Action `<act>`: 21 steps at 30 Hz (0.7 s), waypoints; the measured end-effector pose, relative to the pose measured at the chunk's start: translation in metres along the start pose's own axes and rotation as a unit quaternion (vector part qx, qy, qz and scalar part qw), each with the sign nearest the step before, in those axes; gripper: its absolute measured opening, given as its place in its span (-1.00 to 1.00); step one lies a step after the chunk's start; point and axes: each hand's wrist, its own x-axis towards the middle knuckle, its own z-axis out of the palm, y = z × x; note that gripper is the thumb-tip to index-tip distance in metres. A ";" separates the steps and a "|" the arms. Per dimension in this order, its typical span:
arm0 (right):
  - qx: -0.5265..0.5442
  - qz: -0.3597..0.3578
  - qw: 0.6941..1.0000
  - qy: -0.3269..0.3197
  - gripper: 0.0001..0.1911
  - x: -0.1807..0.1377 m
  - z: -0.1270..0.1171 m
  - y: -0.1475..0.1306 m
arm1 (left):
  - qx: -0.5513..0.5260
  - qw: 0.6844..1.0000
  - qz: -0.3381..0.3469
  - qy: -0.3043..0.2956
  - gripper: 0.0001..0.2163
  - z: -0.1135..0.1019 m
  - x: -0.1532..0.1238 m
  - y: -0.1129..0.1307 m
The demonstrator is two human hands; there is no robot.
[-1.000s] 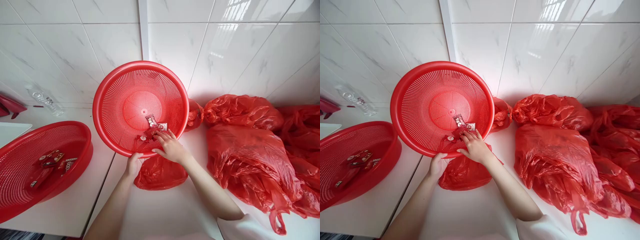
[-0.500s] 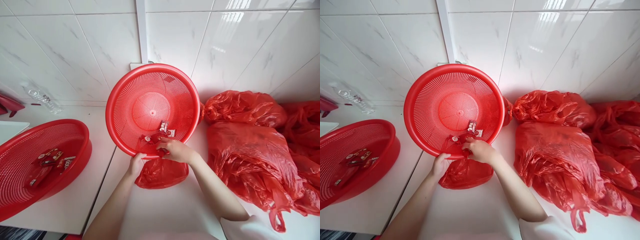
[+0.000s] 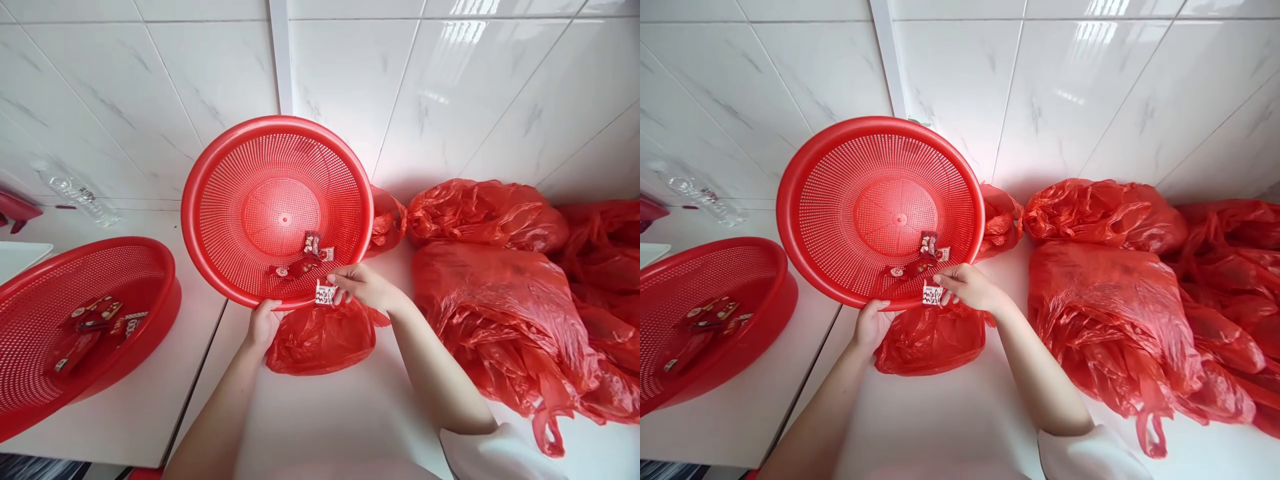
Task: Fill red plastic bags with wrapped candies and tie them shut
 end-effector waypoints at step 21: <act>0.042 -0.077 0.991 0.102 -0.69 0.032 0.051 0.030 | -0.020 1.000 -0.001 -0.010 -0.66 0.002 -0.001 -0.005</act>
